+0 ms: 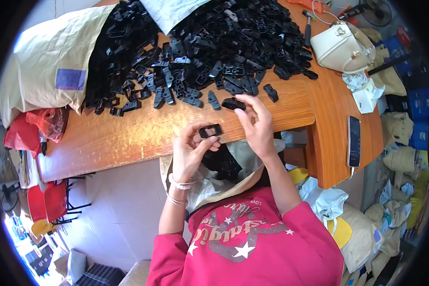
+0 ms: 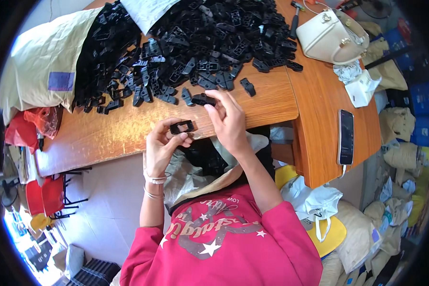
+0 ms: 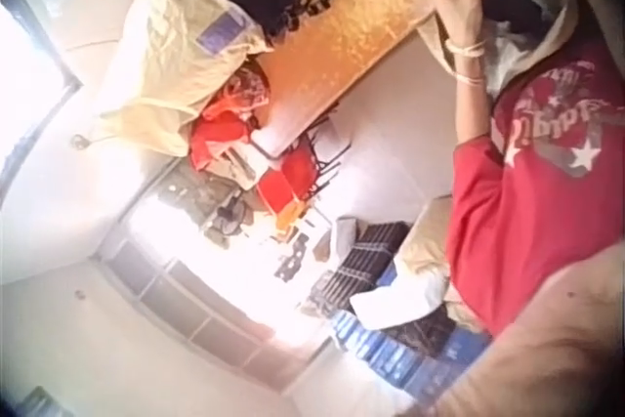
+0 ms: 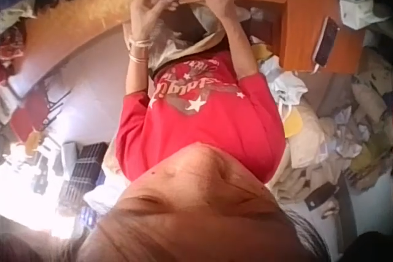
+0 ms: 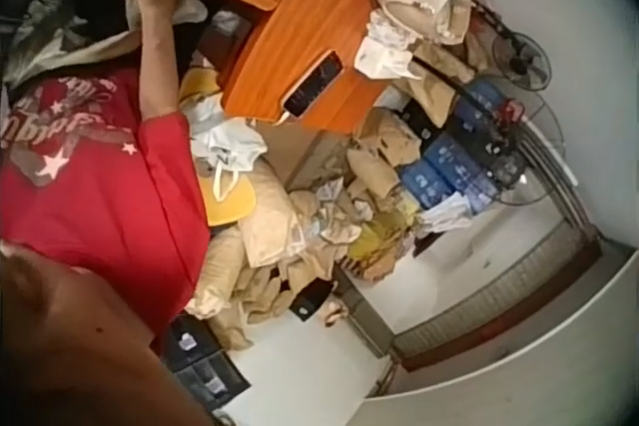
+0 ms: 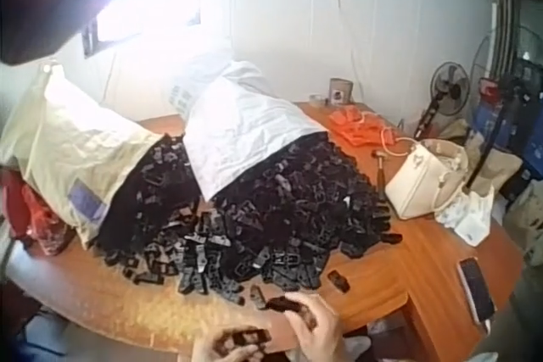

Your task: Picking up black plastic components from a desk and placing them into a paper bag.

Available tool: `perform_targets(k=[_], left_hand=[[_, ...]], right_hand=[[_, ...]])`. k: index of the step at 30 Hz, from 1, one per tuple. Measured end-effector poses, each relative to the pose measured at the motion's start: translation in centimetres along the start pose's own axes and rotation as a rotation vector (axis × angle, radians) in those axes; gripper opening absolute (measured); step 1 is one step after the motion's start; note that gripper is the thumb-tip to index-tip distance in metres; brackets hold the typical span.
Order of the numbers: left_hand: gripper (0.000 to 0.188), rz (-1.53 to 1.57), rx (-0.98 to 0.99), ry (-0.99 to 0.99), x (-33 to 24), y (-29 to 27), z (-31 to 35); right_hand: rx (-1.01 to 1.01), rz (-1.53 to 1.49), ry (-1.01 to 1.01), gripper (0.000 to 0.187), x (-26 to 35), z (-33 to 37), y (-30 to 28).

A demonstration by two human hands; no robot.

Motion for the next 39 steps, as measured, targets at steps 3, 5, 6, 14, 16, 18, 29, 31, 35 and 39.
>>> perform_targets(k=[3,5,6,14,16,18,29,31,35,39], left_hand=[[0.036,0.06,0.029,0.045,-0.7,0.6,0.2],[0.035,0.036,0.051,0.051,-1.4,1.1,0.3],[0.035,0.034,0.045,0.051,-1.4,0.9,0.4],[0.035,-0.139,0.08,0.089,-2.6,1.4,0.8],[0.035,-0.4,0.098,0.207,-3.2,1.1,1.0],[0.034,-0.45,0.057,0.4,-4.5,2.0,1.6],[0.029,-1.083,-0.499,0.477,-6.4,-8.9,-5.0],[0.026,-1.039,-0.434,0.327,-5.3,-10.3,-6.5],[0.025,-0.948,-0.345,0.305,-4.5,-9.7,-6.1],[0.021,-0.415,-0.349,0.265,-4.0,-9.4,-4.1]], right_hand=[[0.241,-0.419,0.22,0.024,0.6,2.4,0.7],[0.295,-0.386,0.15,0.022,0.6,3.1,1.2],[0.297,-0.334,0.067,0.021,0.8,3.2,1.3],[0.344,-0.286,0.032,0.019,1.1,3.6,2.0],[0.328,-0.563,0.194,0.022,1.0,3.9,2.5],[0.239,-0.462,0.154,0.028,0.6,4.0,2.4],[0.139,0.205,-0.137,0.01,3.1,-0.1,2.5],[0.111,0.223,-0.118,0.013,2.3,-1.1,3.4],[-0.031,0.503,-0.167,0.028,1.8,-2.1,3.9],[0.004,0.585,-0.254,0.025,2.6,-1.7,4.4]])
Point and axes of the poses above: each hand's wrist, its own z-axis away from the middle knuckle, its own y-axis out of the palm, x = y × z, the point moved 7 cm from there along -z, towards the middle knuckle, and after that the axes turned 8 degrees about y, right-handed, at the moved point
